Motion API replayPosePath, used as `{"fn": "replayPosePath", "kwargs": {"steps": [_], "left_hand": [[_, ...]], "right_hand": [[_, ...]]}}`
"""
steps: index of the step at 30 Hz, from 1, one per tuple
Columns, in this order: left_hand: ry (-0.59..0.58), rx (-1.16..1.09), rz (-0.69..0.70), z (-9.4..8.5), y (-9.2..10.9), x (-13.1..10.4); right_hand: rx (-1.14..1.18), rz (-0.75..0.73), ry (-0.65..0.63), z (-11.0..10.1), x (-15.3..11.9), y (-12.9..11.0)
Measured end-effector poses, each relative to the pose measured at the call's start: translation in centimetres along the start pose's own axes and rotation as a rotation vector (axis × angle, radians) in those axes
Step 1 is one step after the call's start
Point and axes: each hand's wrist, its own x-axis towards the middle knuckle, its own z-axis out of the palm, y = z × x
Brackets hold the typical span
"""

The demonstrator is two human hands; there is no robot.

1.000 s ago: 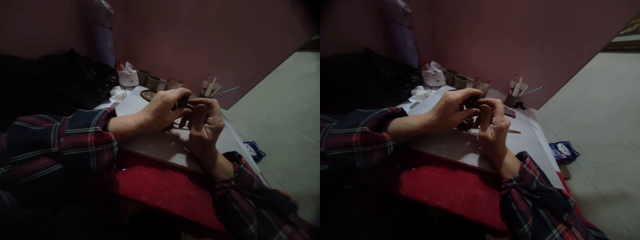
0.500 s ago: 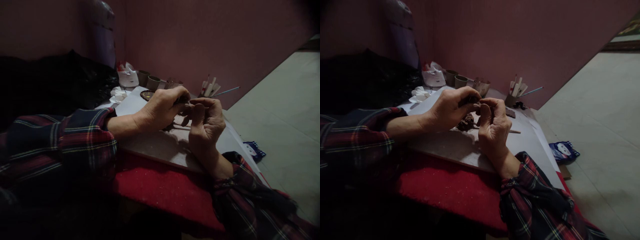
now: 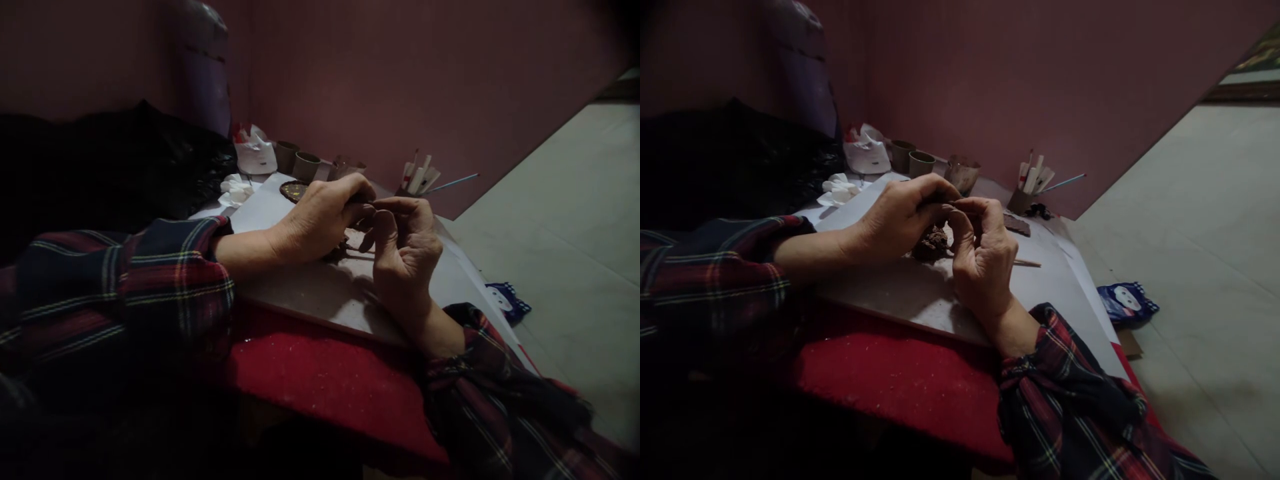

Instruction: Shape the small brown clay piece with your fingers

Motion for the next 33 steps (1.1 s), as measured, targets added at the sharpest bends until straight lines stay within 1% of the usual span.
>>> {"fn": "replayPosePath", "kwargs": {"steps": [5,9,12,15,21,25,30,33], "left_hand": [[0.010,-0.125,-0.052,0.13,-0.21,0.01],[-0.023,-0.184,-0.025,0.09,-0.29,0.03],[-0.022,-0.234,-0.007,0.00,-0.15,0.08],[-0.022,-0.238,-0.002,-0.12,0.02,0.07],[-0.060,-0.176,-0.002,-0.40,-0.11,0.04],[-0.076,-0.148,0.010,-0.56,-0.15,0.02],[-0.108,-0.233,-0.028,-0.54,0.01,-0.23],[-0.092,-0.264,-0.035,-0.38,-0.06,-0.27]], "right_hand": [[0.040,0.020,-0.016,-0.01,0.08,-0.06],[0.035,0.014,-0.023,-0.06,0.04,0.07],[0.068,0.019,-0.032,-0.01,-0.02,0.10],[0.093,0.025,-0.036,0.09,-0.09,0.13],[0.051,0.024,-0.066,0.06,-0.07,-0.05],[0.019,0.011,-0.053,0.07,0.01,-0.08],[0.013,-0.033,-0.026,0.14,-0.06,0.41],[-0.004,-0.038,0.024,0.15,-0.10,0.67]]}}
